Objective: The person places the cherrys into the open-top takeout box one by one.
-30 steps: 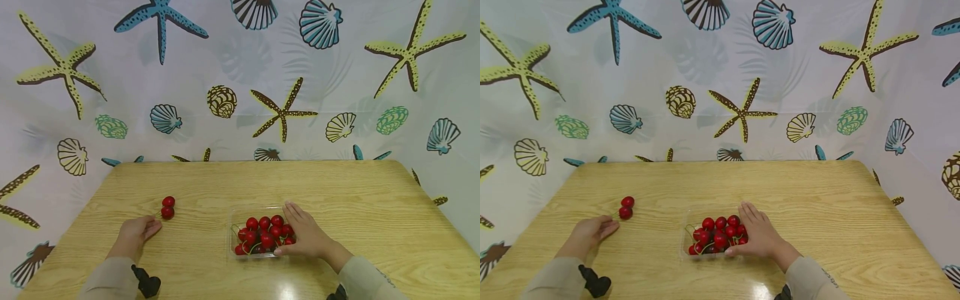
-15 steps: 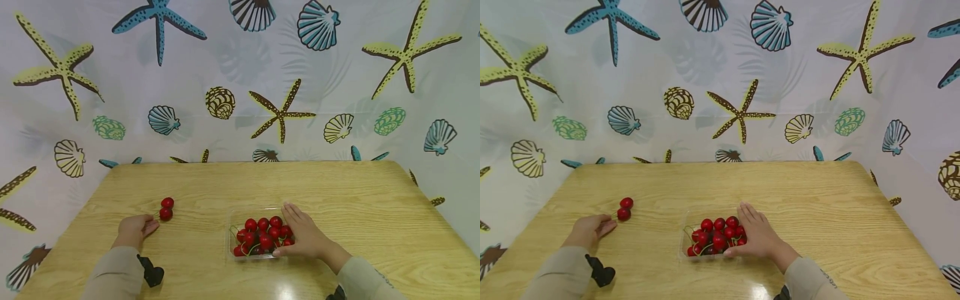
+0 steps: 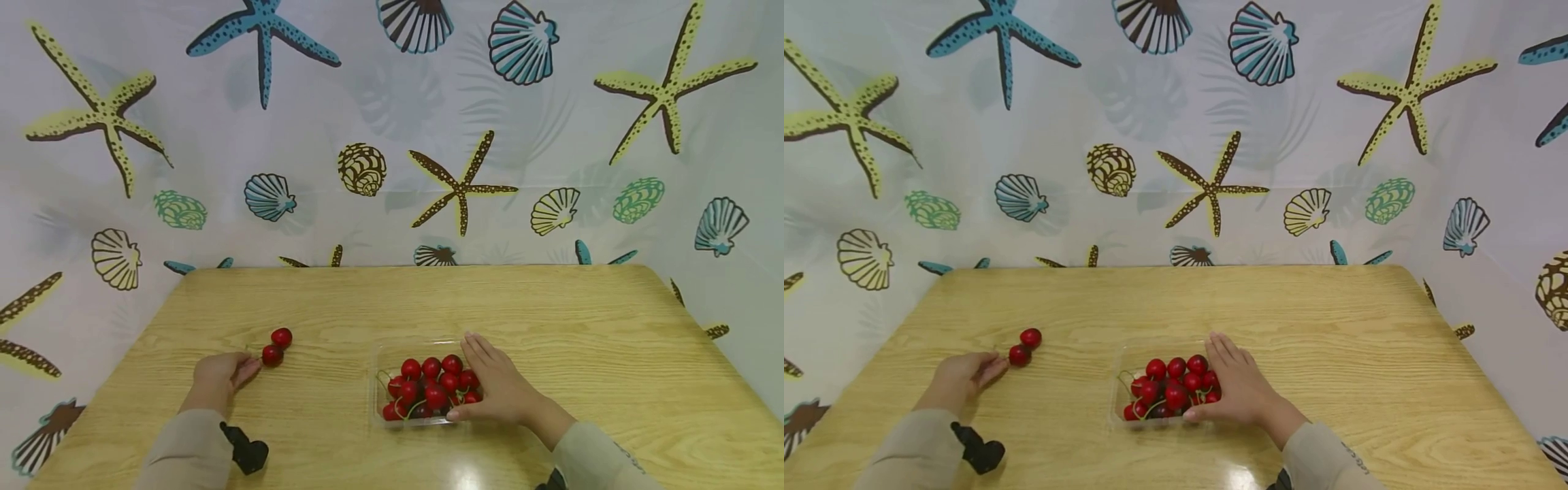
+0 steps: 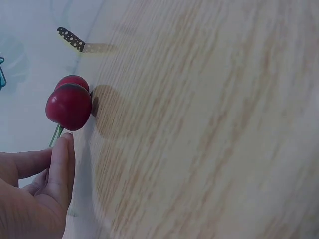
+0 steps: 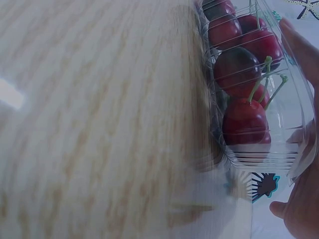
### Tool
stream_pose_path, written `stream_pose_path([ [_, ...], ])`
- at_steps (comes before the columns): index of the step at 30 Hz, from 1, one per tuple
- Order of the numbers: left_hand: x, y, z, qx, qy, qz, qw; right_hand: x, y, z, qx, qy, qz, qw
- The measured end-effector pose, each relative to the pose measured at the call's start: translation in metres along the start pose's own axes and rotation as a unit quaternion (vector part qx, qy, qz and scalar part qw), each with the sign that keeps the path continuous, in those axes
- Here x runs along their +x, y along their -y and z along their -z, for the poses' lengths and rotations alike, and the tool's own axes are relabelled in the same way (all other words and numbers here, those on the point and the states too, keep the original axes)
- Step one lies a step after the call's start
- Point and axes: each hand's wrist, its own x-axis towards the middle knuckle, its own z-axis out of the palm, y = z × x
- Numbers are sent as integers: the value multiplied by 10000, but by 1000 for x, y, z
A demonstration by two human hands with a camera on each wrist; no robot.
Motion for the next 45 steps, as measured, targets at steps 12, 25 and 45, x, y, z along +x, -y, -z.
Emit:
stream_pose_path([
  [12, -34, -16, -10, 652, 1058, -671, 9900, 0, -1, -1, -64, -29, 66, 10000],
  [25, -53, -22, -31, 1686, 1532, -1555, 9612, 1, -1, -3, -54, -34, 29, 10000],
  [45, -83, -20, -78, 1948, 2091, -1901, 9393, 0, 0, -2, 15, -84, 48, 10000],
])
